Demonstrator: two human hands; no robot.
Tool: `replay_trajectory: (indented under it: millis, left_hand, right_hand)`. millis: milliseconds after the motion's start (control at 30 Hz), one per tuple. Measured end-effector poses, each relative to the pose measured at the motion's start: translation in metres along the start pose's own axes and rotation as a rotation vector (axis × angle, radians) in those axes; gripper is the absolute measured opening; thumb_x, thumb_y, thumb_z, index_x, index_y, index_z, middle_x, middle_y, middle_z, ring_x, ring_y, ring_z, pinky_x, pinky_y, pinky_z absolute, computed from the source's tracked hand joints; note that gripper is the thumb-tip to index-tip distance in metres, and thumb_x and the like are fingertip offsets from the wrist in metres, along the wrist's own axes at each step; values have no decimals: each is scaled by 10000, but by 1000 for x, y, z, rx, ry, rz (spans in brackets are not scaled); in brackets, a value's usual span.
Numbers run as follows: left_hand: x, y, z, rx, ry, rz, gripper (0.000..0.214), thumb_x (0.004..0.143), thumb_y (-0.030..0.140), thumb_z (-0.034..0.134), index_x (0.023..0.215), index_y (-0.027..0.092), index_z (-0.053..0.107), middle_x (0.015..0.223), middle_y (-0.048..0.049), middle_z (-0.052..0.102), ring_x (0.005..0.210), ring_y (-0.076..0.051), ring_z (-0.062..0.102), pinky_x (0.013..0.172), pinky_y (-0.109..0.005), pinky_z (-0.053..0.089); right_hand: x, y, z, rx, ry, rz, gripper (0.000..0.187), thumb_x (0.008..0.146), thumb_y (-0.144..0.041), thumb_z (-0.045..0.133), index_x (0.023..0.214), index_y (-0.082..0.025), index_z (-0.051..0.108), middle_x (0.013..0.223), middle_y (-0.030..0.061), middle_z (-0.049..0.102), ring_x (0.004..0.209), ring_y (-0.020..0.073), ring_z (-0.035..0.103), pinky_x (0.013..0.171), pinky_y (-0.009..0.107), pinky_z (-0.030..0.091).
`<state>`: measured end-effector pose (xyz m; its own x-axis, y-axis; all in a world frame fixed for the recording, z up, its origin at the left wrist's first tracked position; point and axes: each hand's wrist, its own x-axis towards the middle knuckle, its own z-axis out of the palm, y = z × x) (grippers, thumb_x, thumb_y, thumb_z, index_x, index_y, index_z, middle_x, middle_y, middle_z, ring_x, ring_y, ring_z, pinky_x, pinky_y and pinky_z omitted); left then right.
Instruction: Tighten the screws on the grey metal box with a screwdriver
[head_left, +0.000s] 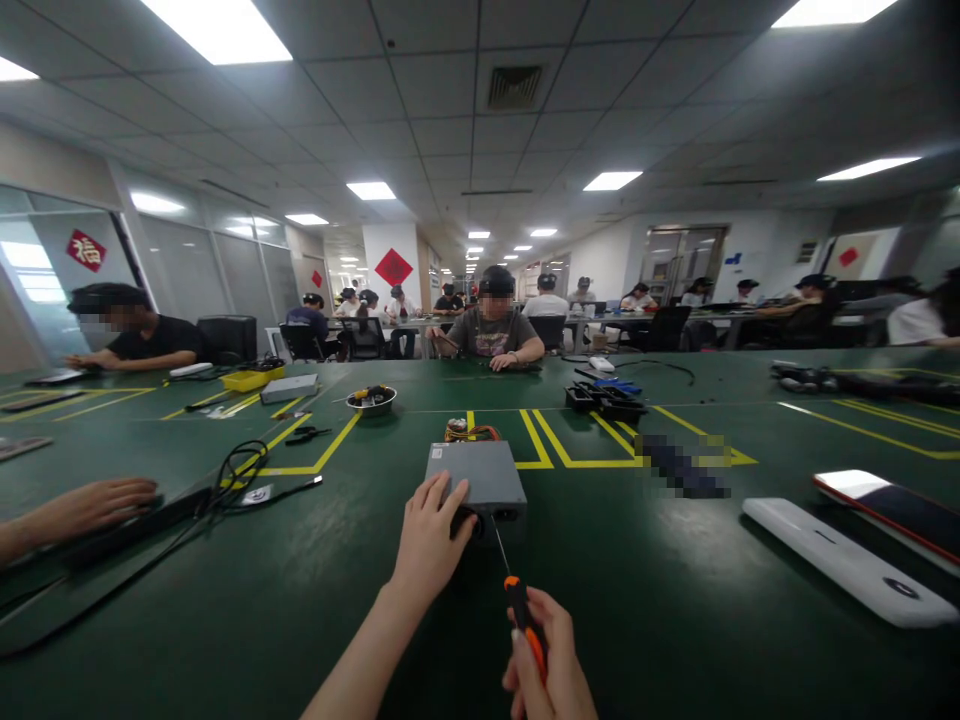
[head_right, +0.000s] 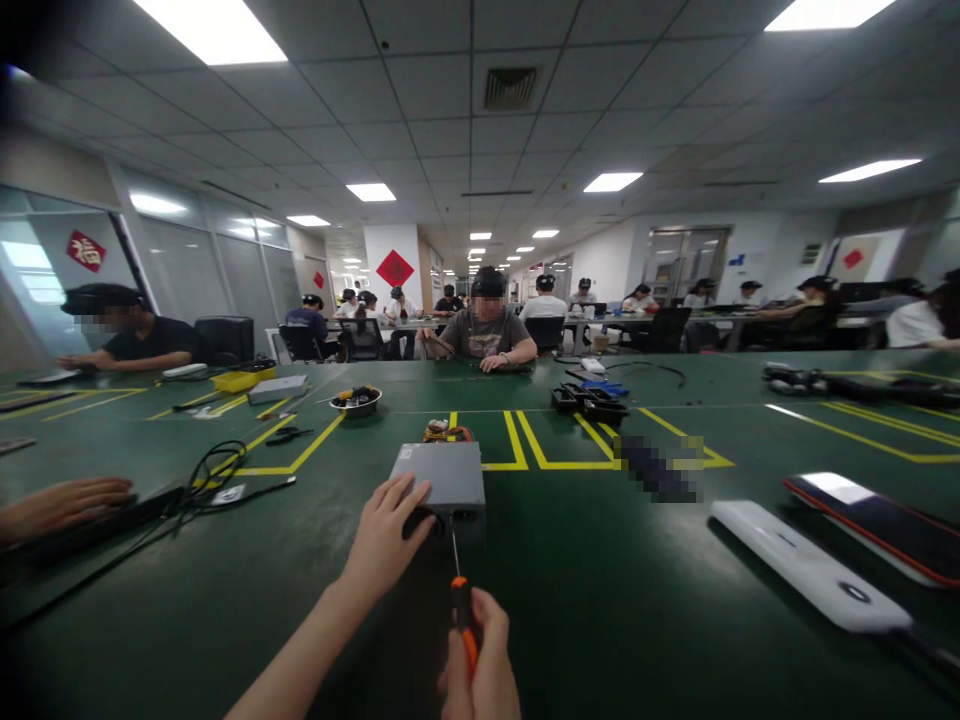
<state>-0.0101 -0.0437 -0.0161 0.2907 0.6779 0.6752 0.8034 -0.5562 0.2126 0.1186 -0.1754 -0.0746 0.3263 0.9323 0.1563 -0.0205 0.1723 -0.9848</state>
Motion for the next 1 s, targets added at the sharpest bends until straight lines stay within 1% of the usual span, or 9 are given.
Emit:
replay_trajectory:
  millis: [133, 300, 367, 467, 700, 767, 833, 900, 1000]
  left_hand:
    - [1, 13, 4, 42, 54, -39, 375, 816, 253, 608, 1189, 260, 580, 1270, -108, 522, 1210, -321, 416, 929, -533, 400]
    - [4, 22, 9, 55, 105, -50, 327, 797, 256, 625, 1121, 222, 602, 1232, -92, 564, 1184, -304, 438, 970, -521, 350]
    - [4, 23, 11, 52, 120, -52, 318, 791, 262, 631, 1106, 223, 605, 1227, -86, 574, 1171, -296, 452, 978, -513, 340]
    - [4, 23, 13, 51, 138, -62, 310, 792, 273, 636, 1098, 233, 607, 1224, -72, 583, 1161, -284, 460, 991, -496, 323]
    - [3, 22, 16, 62, 156, -61, 293, 795, 290, 634, 1083, 244, 613, 1216, -60, 589, 1151, -276, 469, 997, -480, 311]
    - [3, 23, 15, 60, 166, -55, 293, 792, 288, 635, 1080, 239, 614, 1213, -65, 591, 1147, -278, 471, 992, -479, 314]
    - [2, 23, 14, 54, 170, -47, 291, 791, 286, 634, 1077, 234, 616, 1207, -70, 596, 1148, -279, 473, 986, -479, 318]
    - [2, 22, 13, 47, 168, -41, 284, 800, 285, 625, 1079, 230, 615, 1216, -73, 596, 1158, -280, 468, 985, -484, 314]
    - [1, 21, 11, 39, 143, -27, 313, 802, 283, 629, 1110, 244, 598, 1213, -55, 609, 1168, -272, 467, 1007, -485, 286]
  right_hand:
    - [8, -16, 21, 287, -32, 242, 609, 709, -638, 582, 1062, -182, 387, 736, -24, 565, 387, 28, 366, 323, 132, 196]
    - [21, -34, 29, 575, 56, 474, 602, 466, -512, 833, 797, -166, 468, 542, -84, 514, 454, 29, 479, 378, 105, 296]
    - [23, -40, 31, 634, 98, 568, 447, 606, -422, 807, 785, -149, 501, 538, -61, 547, 454, 32, 511, 413, 112, 363]
    - [24, -53, 34, 686, 131, 702, 184, 915, -274, 532, 840, -107, 530, 568, -27, 574, 430, 35, 528, 398, 122, 376]
    - [25, -62, 35, 740, 110, 805, 292, 991, -270, 333, 910, -83, 542, 467, -25, 534, 301, 37, 401, 297, 123, 219]
    - [24, -53, 33, 733, 109, 750, 226, 910, -310, 543, 802, -112, 556, 468, -19, 555, 311, 33, 404, 312, 120, 239]
    - [22, -45, 30, 727, 86, 690, 390, 600, -393, 832, 696, -129, 560, 464, -17, 566, 338, 40, 425, 333, 129, 285]
    - [20, -41, 27, 733, 81, 650, 590, 275, -427, 909, 659, -143, 562, 490, -18, 584, 408, 64, 484, 377, 149, 357]
    - [18, -43, 24, 735, 116, 610, 594, 271, -411, 906, 681, -161, 556, 557, -36, 602, 505, 78, 528, 435, 163, 403]
